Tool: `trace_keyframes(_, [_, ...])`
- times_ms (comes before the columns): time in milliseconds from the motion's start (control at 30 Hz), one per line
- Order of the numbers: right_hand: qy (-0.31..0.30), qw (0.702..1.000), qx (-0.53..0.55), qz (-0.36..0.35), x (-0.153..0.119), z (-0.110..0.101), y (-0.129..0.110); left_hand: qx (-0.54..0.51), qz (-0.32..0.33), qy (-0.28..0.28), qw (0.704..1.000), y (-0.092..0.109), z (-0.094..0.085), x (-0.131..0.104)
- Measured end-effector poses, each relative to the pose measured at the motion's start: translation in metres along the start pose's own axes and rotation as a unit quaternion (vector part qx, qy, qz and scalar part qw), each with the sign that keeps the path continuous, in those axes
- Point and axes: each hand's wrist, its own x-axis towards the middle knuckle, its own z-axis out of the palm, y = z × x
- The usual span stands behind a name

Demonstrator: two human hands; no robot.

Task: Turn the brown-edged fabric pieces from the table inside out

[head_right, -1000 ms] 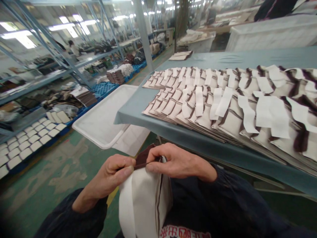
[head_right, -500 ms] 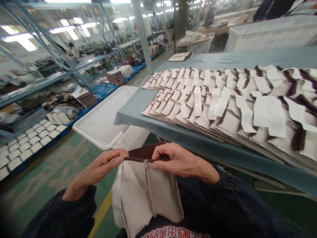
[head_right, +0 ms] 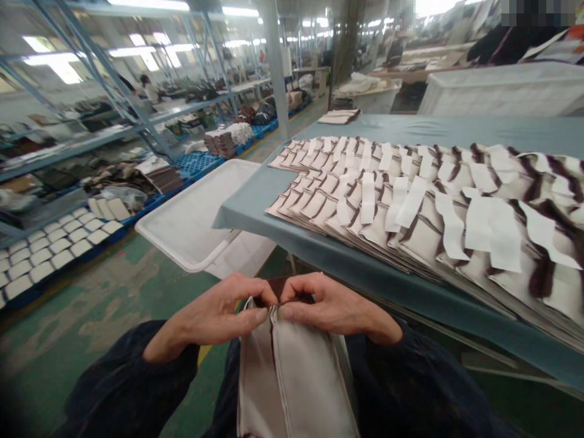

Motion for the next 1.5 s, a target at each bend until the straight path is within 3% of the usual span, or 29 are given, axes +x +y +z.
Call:
trace_keyframes(267, [0.025, 0.999, -0.022, -0.015, 0.005, 0.005, 0.013, -0.035, -0.056, -0.013, 0.998, -0.015, 0.002, 0.001])
trace_keyframes(567, [0.117, 0.976, -0.178, -0.043, 0.009, 0.018, 0.002, -0.027, -0.03, -0.001, 0.999, -0.018, 0.0, -0.001])
trace_keyframes(833, [0.073, 0.994, -0.075, -0.022, 0.011, 0.016, 0.004, -0.029, -0.033, -0.003, 0.999, -0.021, 0.001, -0.001])
trace_keyframes(1133, [0.105, 0.983, -0.14, -0.048, 0.015, 0.02, 0.009, -0.03, -0.071, -0.001, 0.997, -0.025, -0.001, -0.007])
trace_keyframes(1333, [0.085, 0.985, -0.144, -0.048, 0.014, 0.021, 0.005, -0.049, -0.068, 0.0, 0.996, -0.025, 0.0, -0.009])
trace_keyframes(1500, [0.117, 0.967, -0.209, -0.081, 0.012, 0.023, 0.003, -0.063, -0.063, -0.002, 0.996, -0.022, -0.001, -0.01])
